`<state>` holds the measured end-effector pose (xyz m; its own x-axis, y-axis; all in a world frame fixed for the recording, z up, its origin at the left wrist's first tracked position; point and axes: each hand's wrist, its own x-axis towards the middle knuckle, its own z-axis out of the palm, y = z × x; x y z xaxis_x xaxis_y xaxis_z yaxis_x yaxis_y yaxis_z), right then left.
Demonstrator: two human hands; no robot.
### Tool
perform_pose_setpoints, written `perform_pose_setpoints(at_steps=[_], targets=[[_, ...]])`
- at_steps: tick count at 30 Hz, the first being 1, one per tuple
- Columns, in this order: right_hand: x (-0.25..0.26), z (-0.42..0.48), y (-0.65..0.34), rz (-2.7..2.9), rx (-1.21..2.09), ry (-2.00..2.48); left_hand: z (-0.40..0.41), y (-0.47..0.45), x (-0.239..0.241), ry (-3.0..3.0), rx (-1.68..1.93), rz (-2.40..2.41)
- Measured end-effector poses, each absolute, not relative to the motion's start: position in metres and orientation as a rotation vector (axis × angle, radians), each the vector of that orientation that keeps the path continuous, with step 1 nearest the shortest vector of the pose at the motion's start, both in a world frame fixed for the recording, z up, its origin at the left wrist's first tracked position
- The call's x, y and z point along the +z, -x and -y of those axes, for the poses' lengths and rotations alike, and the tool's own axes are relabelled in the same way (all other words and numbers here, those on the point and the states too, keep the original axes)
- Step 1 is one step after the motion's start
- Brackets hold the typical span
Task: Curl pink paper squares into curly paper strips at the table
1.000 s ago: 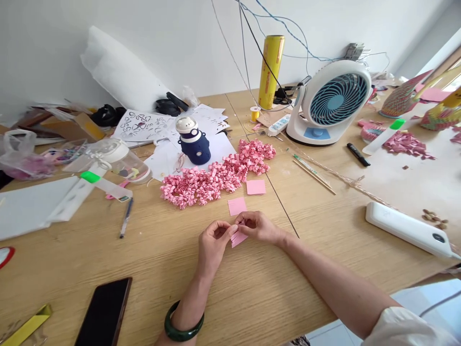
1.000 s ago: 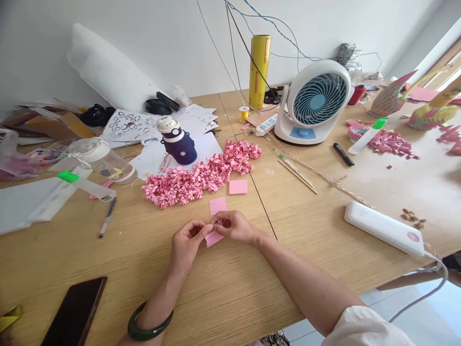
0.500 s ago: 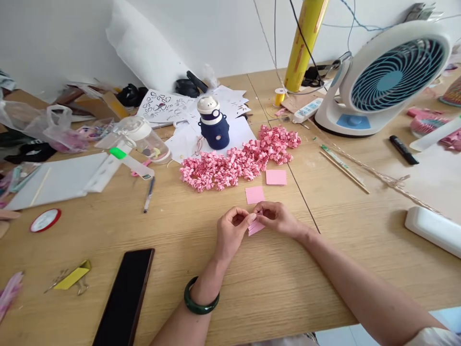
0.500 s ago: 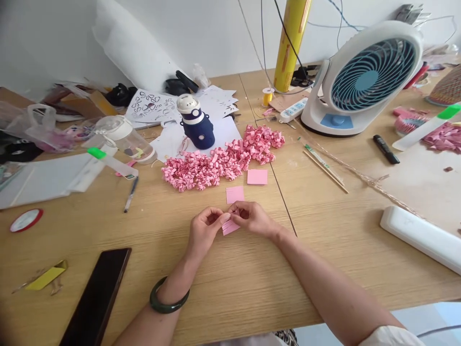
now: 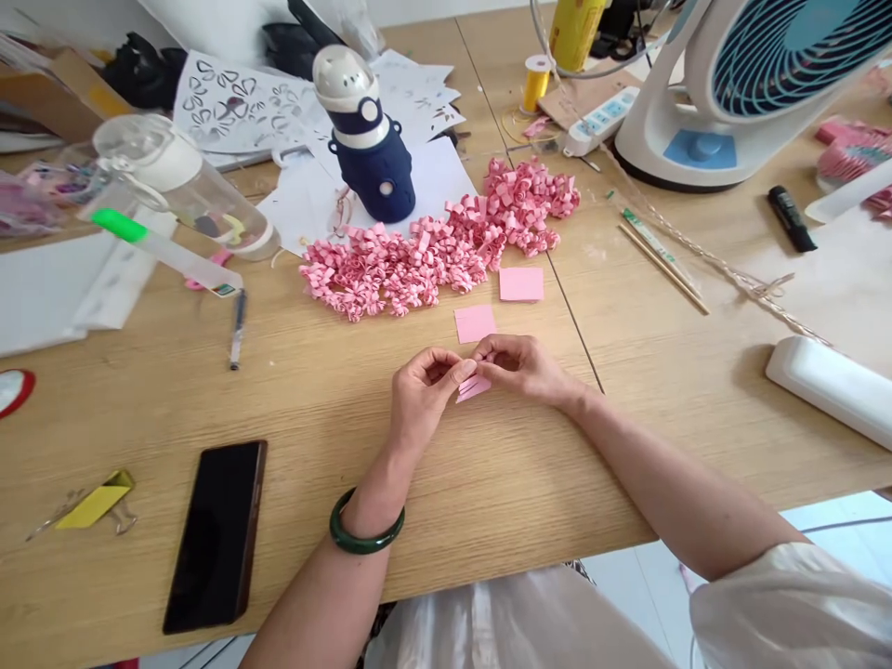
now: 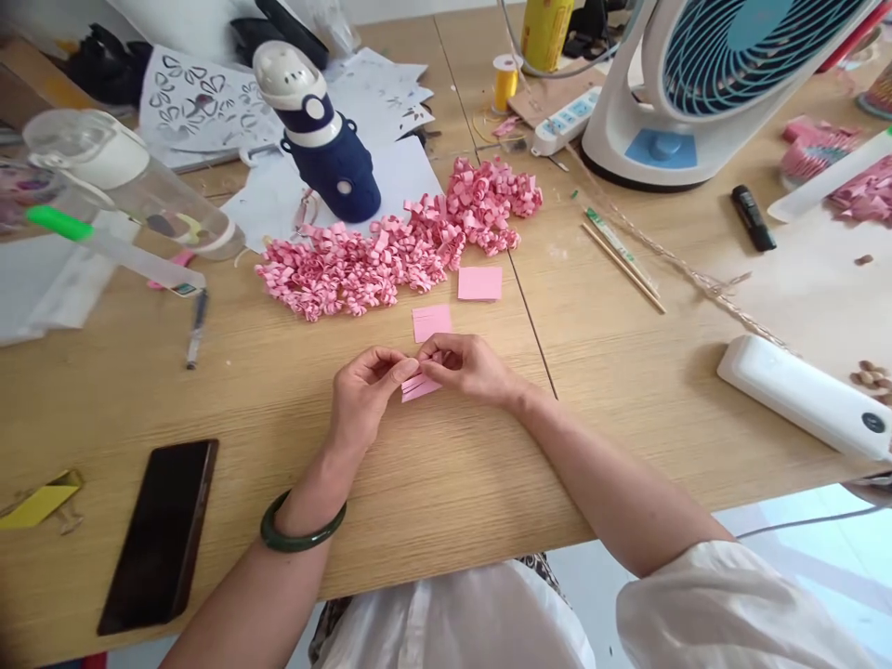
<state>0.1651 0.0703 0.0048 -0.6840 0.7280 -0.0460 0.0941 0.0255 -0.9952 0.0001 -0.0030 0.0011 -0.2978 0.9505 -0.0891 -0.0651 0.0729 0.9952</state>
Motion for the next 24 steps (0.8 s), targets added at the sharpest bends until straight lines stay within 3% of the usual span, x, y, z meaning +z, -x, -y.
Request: perform_pose_setpoints(at_steps=[24], targets=[[-0.0031, -0.0722, -0.1613, 1.866, 1.467, 0.889, 0.0075, -0.0006, 0.0070, -1.265, 1.391, -1.584]])
